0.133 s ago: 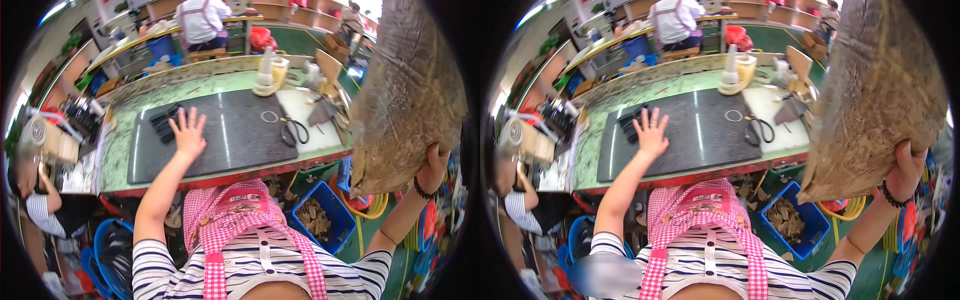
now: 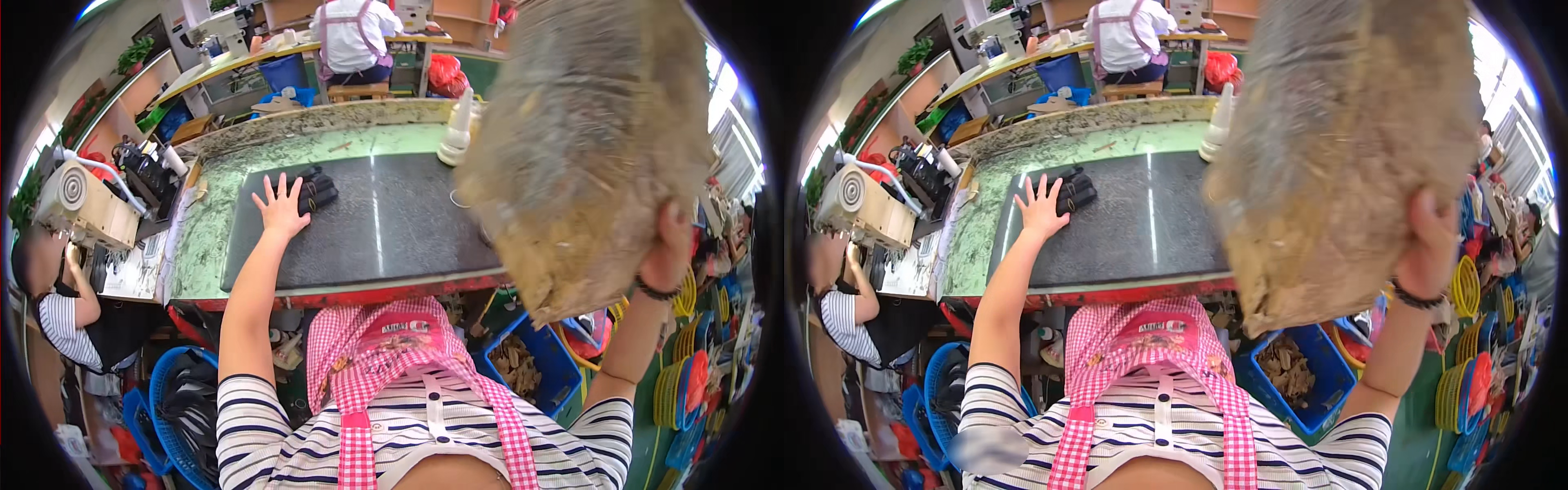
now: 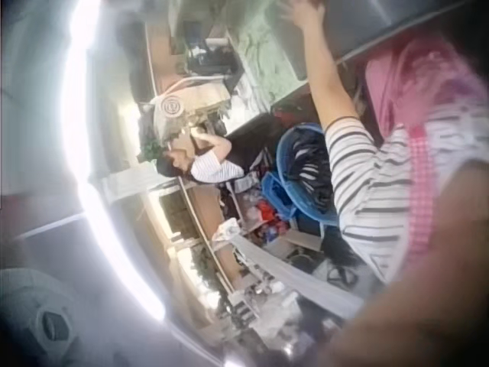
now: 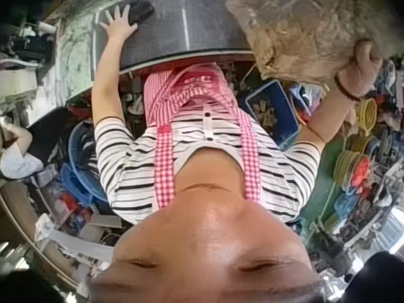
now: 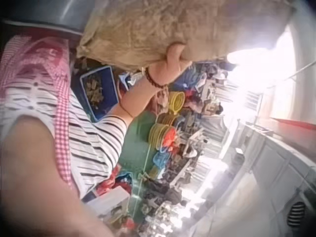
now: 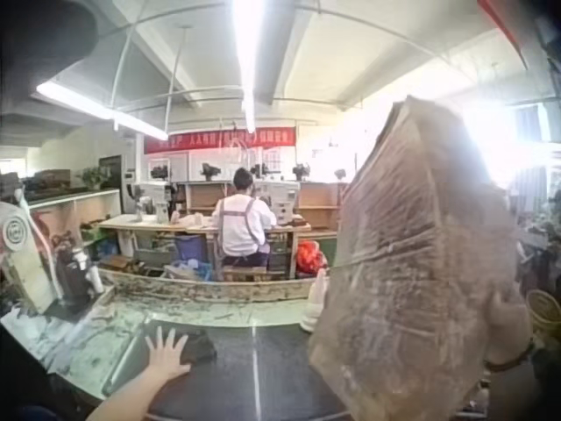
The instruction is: The person is applying glue or adhesive to small black shoe components using a brush and then stacking them.
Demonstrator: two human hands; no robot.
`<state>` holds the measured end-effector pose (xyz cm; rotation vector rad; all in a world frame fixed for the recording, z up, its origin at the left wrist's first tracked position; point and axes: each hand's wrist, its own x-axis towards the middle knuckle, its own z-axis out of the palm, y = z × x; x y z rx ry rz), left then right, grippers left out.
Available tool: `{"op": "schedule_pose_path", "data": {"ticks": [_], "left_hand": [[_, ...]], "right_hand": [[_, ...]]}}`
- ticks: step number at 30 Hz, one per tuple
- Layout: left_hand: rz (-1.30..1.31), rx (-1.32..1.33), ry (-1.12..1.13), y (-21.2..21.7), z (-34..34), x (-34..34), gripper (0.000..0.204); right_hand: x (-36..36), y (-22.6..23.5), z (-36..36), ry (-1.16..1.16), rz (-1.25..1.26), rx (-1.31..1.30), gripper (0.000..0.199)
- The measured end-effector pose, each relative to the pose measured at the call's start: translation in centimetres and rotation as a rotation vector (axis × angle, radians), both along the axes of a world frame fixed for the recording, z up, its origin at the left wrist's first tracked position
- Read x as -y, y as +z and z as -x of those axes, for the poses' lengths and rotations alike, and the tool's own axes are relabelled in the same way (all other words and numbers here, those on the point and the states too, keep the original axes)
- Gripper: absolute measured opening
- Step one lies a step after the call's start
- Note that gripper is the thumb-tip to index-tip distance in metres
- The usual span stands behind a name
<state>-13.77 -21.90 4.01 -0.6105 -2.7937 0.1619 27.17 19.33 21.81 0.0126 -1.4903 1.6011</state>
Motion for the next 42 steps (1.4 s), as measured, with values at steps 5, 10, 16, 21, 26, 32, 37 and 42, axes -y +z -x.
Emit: {"op": "schedule_pose_path", "data": {"ticks": [5, 10, 16, 21, 26, 32, 37, 42], "left_hand": [[-0.136, 0.034, 0.006, -0.6, 2.3, -3.6, 0.095], [0.002, 0.087, 0.048, 0.5, 8.0, -2.8, 0.086], [-0.193, 0.408, 0.034, 2.8, 15.0, -0.8, 0.065], [-0.692, 0.267, 0.049, -1.7, 17.4, 2.6, 0.054], [-0.975, 0.159, 0.09, 1.2, 16.3, 7.1, 0.039], [-1.419, 0.481, 0.07, 4.0, 0.1, -1.0, 0.053], [-1.365, 0.27, -0.065, -1.6, -2.9, -4.6, 0.056], [-1.464, 0.229, -0.071, -3.6, 1.2, -8.8, 0.052]], "right_hand": [[-1.1, -7.4, 5.8, 0.228, 0.295, 0.464, 0.046], [1.9, -18.6, 7.7, 0.295, 0.293, 0.844, 0.04], [2.4, -17.0, 12.6, 0.461, 0.024, 1.109, 0.037], [0.6, -19.7, 13.5, 0.555, 0.309, 1.037, 0.039], [2.8, -17.0, 17.6, -0.074, -0.626, 1.197, 0.045], [-3.5, -21.4, 13.1, -0.54, -1.004, 1.094, 0.05], [-5.6, -18.7, 19.1, -0.569, -1.0, 1.05, 0.061], [-13.0, -16.5, 36.5, -0.476, -0.723, 0.817, 0.067]]}}
